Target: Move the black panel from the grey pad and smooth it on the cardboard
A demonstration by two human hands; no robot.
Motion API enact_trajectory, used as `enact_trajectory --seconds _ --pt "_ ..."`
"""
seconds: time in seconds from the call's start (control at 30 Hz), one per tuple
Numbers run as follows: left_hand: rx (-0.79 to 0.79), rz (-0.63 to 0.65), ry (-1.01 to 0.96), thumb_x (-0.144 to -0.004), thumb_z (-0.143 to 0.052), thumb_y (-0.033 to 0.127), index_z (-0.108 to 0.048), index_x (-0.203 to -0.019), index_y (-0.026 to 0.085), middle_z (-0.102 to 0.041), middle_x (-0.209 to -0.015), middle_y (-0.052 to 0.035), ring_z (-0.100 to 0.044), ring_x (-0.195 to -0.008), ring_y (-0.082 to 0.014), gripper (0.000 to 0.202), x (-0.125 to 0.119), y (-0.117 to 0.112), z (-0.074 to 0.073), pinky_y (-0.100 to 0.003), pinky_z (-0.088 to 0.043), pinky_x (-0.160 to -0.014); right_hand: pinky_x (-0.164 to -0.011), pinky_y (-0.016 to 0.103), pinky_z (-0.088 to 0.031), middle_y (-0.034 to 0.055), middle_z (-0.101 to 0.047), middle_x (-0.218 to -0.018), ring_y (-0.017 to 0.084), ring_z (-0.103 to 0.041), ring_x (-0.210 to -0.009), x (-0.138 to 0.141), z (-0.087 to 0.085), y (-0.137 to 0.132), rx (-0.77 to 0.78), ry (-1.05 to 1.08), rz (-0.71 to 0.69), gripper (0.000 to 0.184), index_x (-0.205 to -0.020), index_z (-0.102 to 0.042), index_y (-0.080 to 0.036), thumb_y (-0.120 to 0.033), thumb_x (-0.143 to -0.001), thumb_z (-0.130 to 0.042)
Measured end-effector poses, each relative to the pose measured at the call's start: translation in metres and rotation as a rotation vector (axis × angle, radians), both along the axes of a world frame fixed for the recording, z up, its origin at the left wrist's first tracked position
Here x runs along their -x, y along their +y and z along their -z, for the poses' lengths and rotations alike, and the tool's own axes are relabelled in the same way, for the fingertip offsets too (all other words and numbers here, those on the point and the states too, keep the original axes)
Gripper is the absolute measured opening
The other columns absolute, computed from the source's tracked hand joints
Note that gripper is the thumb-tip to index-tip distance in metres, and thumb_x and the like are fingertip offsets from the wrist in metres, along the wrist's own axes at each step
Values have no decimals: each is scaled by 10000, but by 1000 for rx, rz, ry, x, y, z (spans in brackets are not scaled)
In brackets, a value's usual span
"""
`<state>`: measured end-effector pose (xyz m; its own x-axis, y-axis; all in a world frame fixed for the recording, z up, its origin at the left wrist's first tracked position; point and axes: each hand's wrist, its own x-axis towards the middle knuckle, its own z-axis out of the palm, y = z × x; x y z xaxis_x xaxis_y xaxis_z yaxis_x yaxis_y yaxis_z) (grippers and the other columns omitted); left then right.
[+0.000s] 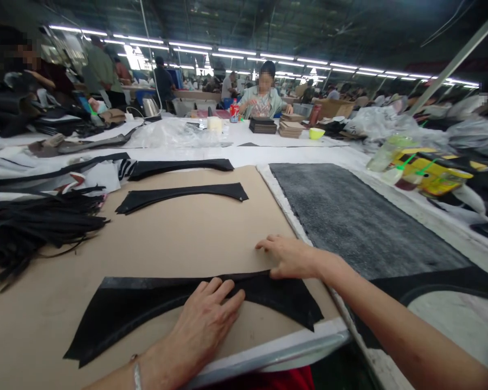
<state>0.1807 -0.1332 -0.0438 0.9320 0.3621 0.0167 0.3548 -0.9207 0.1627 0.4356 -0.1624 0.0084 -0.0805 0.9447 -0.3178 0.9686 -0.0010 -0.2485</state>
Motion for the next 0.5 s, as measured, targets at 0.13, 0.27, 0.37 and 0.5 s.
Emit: enact_trajectory --seconds 0.13,0.27,0.37,0.5 --pt "-24 15 -14 -969 -418 238 -509 -1258 287 -578 -1206 -43 -514 -1030 -250 307 0 3 5 -402 -445 -836 -801 261 -461 42 -644 -1052 212 -607 -932 -34 -5 25 32 30 -7 594 -1233 -586 -195 -216 -674 -786" --pt "-10 -5 -28 -950 -450 216 -503 -1279 283 -572 -1240 -54 -508 -1064 -269 339 -1 3 7 -428 -448 -864 -857 290 -438 93 -632 -1076 214 -596 -972 -30 -15 22 -168 -18 98 316 -1174 -591 -129 -105 -861 -553" --pt "88 -58 -63 -930 -491 212 -502 -1269 282 -570 -1243 -37 -506 -1070 -250 346 6 -4 -5 -417 -455 -894 -827 250 -454 42 -631 -1037 158 -607 -917 10 -6 -6 -302 73 10 225 -1110 -591 -194 -171 -968 -418" --pt "183 -114 -152 -945 -476 248 -527 -1216 240 -544 -1298 -17 -501 -1114 -196 276 24 -3 -28 -350 -444 -972 -764 204 -498 22 -650 -1019 140 -640 -896 45 54 -48 -714 227 -190 238 -1125 -581 -241 -269 -987 -390"
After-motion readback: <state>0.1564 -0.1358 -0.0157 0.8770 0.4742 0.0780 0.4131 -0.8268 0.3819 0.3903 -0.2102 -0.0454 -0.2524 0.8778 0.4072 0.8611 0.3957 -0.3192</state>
